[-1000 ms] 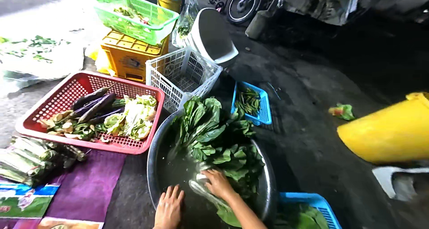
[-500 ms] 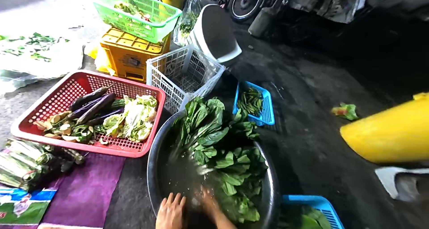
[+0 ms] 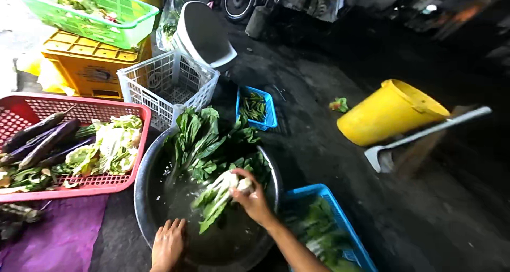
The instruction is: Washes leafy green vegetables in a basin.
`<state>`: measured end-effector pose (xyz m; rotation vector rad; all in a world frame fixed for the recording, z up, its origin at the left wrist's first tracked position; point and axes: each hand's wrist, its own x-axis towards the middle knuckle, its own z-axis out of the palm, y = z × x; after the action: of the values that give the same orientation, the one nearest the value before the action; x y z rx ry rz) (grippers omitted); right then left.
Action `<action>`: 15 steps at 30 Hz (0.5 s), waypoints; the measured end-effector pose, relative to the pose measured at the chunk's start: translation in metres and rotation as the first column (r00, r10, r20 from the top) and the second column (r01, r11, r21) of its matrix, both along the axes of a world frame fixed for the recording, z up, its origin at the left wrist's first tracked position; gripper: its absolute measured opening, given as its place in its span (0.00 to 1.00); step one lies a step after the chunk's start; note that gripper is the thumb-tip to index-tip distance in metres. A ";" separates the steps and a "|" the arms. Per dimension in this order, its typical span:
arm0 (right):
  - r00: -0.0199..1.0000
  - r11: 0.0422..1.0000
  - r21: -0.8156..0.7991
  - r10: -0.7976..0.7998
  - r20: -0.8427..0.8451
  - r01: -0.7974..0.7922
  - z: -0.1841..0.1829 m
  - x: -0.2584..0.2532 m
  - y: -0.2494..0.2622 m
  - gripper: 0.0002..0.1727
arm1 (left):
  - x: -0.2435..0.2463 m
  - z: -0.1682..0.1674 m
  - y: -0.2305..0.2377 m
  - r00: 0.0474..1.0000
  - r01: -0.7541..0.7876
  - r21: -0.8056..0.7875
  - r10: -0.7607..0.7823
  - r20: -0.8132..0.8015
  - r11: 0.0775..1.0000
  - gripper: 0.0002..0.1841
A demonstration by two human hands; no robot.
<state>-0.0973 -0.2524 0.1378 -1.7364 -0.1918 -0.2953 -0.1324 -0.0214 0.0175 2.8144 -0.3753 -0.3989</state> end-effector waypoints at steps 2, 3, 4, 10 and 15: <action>0.991 0.999 -0.014 -0.045 0.127 0.048 0.038 -0.016 -0.024 0.29 | 0.000 0.001 -0.002 1.000 -0.008 -0.001 0.008 0.015 1.000 0.16; 0.983 0.996 -0.023 -0.079 0.163 0.084 0.049 -0.023 -0.035 0.29 | -0.001 0.001 -0.002 0.999 -0.010 -0.014 0.011 0.041 1.000 0.15; 0.976 0.992 -0.007 -0.124 0.181 0.127 0.056 -0.027 -0.044 0.29 | -0.001 0.002 -0.002 0.999 -0.012 -0.024 0.013 0.048 1.000 0.15; 0.916 0.929 0.210 -0.347 0.202 0.306 0.089 -0.058 -0.087 0.26 | -0.002 0.007 0.004 1.000 0.008 -0.025 -0.008 0.005 1.000 0.16; 0.872 0.892 -0.072 -0.415 0.259 0.446 0.082 -0.082 -0.162 0.26 | -0.001 0.011 0.007 1.000 0.015 -0.024 -0.015 -0.015 1.000 0.18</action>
<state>-0.1789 -0.4140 0.2200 -1.8610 0.0116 -0.8396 -0.1333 -0.0146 0.0280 2.7850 -0.3956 -0.4154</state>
